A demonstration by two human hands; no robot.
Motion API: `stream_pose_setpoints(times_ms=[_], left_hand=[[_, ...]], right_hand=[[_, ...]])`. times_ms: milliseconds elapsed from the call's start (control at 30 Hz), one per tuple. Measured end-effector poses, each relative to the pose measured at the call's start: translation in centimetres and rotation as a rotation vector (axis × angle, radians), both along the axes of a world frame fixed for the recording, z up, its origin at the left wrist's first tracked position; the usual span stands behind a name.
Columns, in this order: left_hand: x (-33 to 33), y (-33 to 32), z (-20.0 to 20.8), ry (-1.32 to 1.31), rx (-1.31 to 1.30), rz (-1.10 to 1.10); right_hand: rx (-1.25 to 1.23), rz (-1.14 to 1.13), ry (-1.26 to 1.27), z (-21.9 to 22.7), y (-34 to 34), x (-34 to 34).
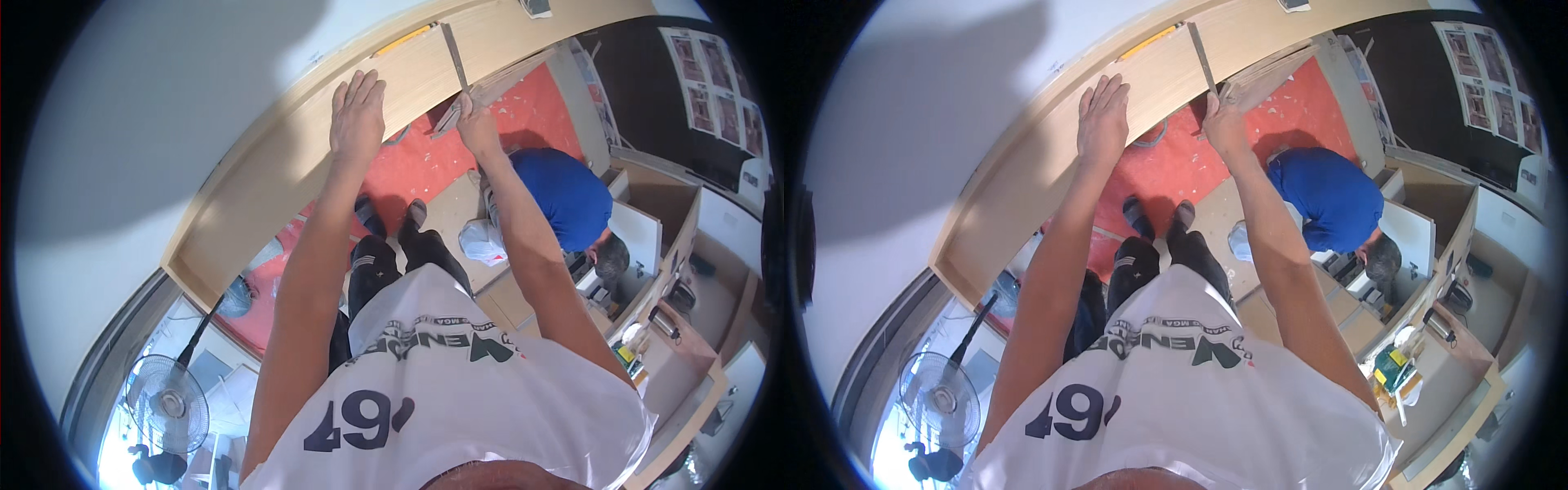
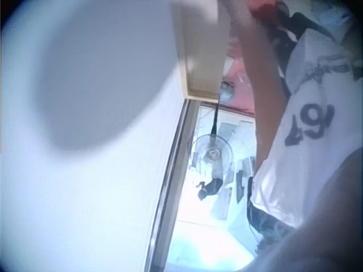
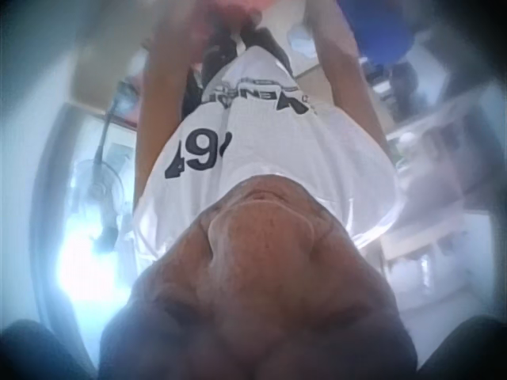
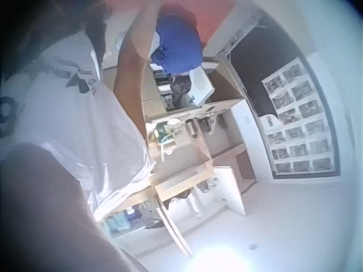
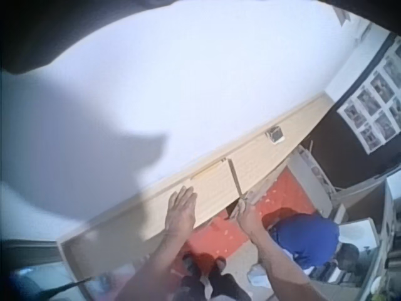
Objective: The person uses a hammer to tap a wooden cabinet door into place, then uses a utility knife to trim excess material along the edges. The person adjusts the door alignment and continues hammering to secure it.
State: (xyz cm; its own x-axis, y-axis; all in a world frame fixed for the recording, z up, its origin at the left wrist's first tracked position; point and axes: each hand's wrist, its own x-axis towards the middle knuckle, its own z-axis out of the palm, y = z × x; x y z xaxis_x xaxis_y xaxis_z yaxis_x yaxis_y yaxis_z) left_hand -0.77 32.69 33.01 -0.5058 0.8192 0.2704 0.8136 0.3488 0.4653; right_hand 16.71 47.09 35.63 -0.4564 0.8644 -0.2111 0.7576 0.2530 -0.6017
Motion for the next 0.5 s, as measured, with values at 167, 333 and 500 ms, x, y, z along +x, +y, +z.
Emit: stream_pose_setpoints(times_ms=[167, 333, 500], left_hand=[[-0.2, -0.4, -0.8, 0.001, -0.02, 0.025], [0.0, 1.1, -0.7, -0.006, 0.069, 0.008], [-0.9, -1.9, -4.4, -0.003, 0.228, 0.167]], right_hand=[[0.26, 0.2, 0.009, -3.0, -6.6, 5.2], [0.237, 0.132, -0.124, -4.1, 4.2, 5.2], [-0.05, 0.325, -0.175, -4.0, -5.6, 4.1]])
